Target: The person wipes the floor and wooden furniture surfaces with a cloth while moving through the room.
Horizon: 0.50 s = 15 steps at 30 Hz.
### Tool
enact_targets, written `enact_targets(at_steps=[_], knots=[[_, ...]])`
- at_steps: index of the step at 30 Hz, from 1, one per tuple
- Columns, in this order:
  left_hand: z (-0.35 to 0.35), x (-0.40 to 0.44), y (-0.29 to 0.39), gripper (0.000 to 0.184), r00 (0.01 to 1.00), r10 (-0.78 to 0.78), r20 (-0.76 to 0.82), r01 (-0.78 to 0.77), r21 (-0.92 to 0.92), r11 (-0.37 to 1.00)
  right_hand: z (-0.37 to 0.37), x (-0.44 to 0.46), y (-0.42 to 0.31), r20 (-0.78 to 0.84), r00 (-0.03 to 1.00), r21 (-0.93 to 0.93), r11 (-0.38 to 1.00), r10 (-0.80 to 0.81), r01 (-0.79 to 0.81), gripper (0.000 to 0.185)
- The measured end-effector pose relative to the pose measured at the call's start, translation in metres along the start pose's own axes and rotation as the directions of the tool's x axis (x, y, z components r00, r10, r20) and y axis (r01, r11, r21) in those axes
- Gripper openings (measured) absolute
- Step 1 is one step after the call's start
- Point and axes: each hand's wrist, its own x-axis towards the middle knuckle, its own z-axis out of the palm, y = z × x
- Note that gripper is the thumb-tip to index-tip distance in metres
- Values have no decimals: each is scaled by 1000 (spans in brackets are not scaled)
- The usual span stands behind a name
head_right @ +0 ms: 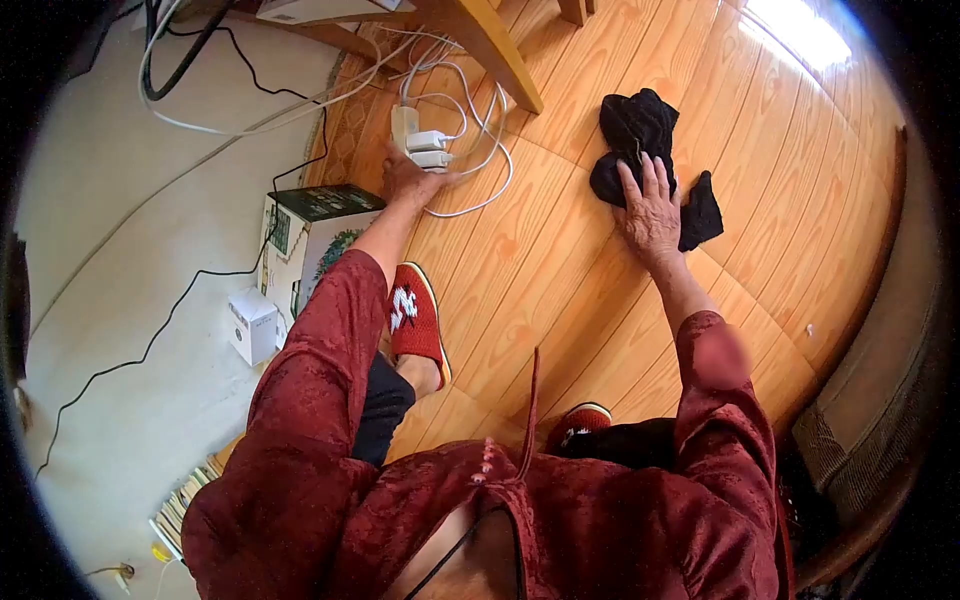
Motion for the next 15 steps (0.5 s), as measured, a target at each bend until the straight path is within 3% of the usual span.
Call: enact_targets(at_steps=[6,9,15], knots=[[1,-1,9,136,997,-73,10,73,-6,997,0,1,1,-7,1000,10,1000,10,-10,70],[5,5,-2,138,998,37,43,-39,36,999,-1,2,-1,15,1000,-6,1000,13,-13,69],[10,20,-16,132,998,62,-21,-65,-226,972,1,2,2,-5,1000,-18,1000,-1,1,67]])
